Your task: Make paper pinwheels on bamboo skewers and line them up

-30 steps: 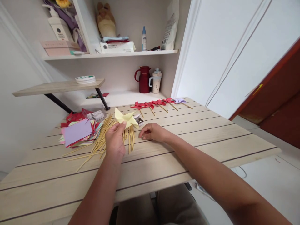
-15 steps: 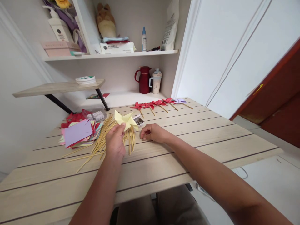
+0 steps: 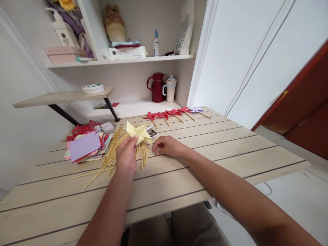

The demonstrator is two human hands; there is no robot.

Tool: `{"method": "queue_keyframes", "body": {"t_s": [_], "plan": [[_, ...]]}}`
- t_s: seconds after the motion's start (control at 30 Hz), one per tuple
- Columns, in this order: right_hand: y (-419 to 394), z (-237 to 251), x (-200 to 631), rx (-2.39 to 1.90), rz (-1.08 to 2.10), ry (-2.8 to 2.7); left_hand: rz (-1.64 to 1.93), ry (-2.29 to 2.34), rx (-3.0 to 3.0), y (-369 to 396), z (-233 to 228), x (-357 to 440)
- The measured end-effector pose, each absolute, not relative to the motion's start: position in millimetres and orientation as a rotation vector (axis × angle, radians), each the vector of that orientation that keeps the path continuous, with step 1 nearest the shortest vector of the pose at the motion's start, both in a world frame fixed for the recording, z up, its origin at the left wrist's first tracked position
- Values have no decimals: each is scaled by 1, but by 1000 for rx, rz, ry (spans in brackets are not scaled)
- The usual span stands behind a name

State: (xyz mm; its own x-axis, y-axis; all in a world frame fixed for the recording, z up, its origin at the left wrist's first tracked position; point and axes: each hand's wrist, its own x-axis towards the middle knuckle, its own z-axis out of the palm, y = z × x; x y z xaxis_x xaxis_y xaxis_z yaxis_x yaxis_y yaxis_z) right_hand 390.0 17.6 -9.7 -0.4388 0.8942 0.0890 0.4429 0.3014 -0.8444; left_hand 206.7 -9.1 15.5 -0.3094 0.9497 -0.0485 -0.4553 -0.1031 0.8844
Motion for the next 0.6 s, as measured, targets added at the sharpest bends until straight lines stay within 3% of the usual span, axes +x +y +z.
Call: {"method": "queue_keyframes", "body": {"t_s": [0.6], "plan": [[13,-5,385,-1232,927,-2097,1600,1030,666,-9,14,207]]}}
